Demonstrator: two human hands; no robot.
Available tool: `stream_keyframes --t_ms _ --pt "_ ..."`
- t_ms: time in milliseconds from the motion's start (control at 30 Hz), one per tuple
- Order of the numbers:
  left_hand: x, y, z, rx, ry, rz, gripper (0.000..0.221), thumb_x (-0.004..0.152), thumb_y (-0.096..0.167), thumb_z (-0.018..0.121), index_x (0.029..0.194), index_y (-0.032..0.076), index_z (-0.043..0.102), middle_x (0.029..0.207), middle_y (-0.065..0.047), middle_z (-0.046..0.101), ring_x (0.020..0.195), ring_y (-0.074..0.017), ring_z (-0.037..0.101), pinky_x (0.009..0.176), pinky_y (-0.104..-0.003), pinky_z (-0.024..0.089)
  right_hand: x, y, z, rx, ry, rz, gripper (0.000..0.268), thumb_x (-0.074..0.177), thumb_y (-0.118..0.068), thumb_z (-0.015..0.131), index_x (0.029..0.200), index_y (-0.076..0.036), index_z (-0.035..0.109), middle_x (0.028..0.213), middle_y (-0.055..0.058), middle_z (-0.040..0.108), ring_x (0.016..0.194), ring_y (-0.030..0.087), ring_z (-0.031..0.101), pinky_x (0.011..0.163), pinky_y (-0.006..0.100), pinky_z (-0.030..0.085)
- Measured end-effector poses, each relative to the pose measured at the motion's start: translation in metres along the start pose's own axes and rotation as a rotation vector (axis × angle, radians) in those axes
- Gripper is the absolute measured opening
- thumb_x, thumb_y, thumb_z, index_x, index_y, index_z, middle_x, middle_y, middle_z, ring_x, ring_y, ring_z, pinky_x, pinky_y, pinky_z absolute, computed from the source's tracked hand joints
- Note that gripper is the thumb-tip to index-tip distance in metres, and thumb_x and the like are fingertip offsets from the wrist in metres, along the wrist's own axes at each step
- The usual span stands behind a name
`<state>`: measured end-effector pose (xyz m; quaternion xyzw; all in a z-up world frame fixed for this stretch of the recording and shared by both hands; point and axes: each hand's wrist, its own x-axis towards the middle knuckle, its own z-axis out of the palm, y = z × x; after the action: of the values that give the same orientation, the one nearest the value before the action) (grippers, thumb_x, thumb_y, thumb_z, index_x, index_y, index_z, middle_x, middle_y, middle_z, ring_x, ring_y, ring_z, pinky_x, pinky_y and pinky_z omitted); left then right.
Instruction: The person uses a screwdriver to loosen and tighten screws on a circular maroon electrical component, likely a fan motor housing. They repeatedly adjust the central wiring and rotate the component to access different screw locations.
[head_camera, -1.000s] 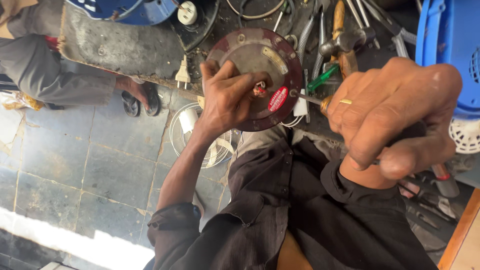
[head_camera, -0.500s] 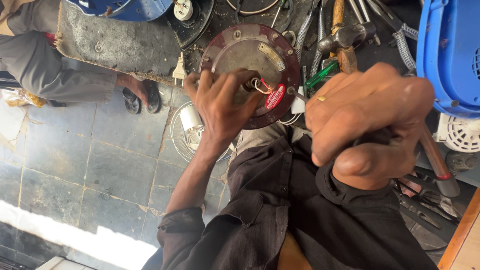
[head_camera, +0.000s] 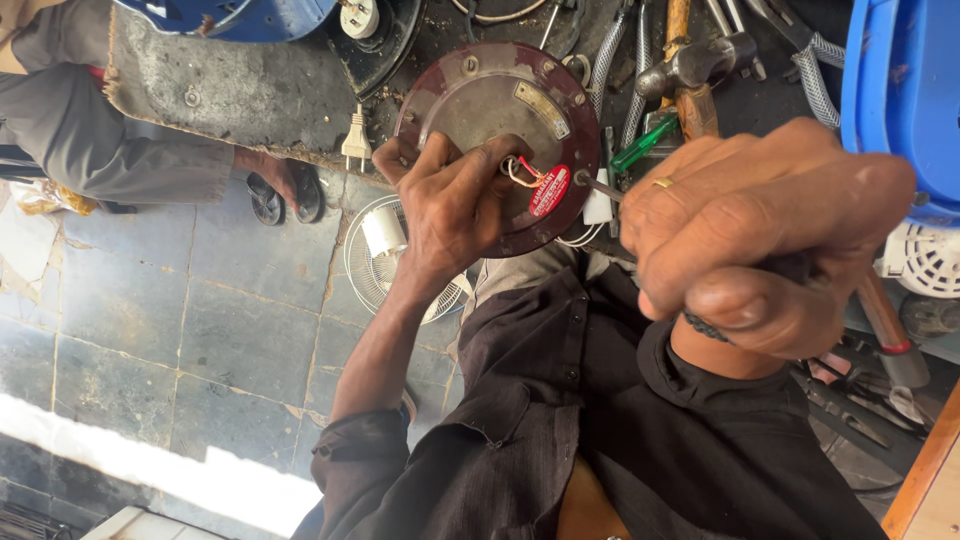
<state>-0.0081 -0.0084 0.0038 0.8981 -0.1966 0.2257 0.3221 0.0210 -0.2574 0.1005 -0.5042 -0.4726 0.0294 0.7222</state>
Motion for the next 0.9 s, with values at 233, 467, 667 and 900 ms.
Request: stream_keyframes --t_ms 233,467,667,900 --pt "-0.001 0.009 0.001 -0.007 0.034 -0.039 0.029 0.089 0.007 0.079 0.115 0.016 0.072 0.085 0.007 0.070 0.077 -0.0137 0.052 0.098 -0.043 0.031 0.011 -0.002 0.050 -0.363 0.520 -0.053 0.036 0.110 -0.030 0.056 0.089 -0.001 0.060 0.062 0.010 0.058 0.038 0.010 0.047 0.038 0.027 0.041" --pt "0.004 0.014 -0.002 -0.059 0.035 -0.045 0.029 0.089 0.007 0.076 0.118 0.014 0.071 0.092 0.004 0.072 0.081 -0.0179 0.054 0.097 -0.041 0.035 -0.015 0.016 0.075 -0.613 0.931 -0.125 0.037 0.116 -0.031 0.053 0.101 0.002 0.058 0.069 0.013 0.057 0.043 0.020 0.051 0.044 0.033 0.044" --pt "0.017 0.029 -0.019 -0.367 -0.045 -0.158 0.038 0.092 0.019 0.075 0.127 0.011 0.064 0.112 -0.006 0.069 0.102 -0.0261 0.063 0.100 -0.037 0.045 0.018 -0.019 0.061 -0.444 0.424 0.049 0.042 0.109 -0.032 0.055 0.084 0.001 0.065 0.071 0.012 0.065 0.042 0.014 0.053 0.039 0.026 0.038" --pt "0.044 0.007 -0.035 -0.389 -0.417 0.018 0.058 0.098 0.016 0.066 0.152 0.007 0.049 0.123 -0.006 0.072 0.118 -0.0284 0.066 0.115 -0.046 0.034 0.054 -0.022 0.008 0.204 -0.170 0.056 0.034 0.092 -0.020 0.075 0.066 -0.002 0.065 0.058 0.004 0.062 0.043 0.012 0.053 0.039 0.029 0.033"
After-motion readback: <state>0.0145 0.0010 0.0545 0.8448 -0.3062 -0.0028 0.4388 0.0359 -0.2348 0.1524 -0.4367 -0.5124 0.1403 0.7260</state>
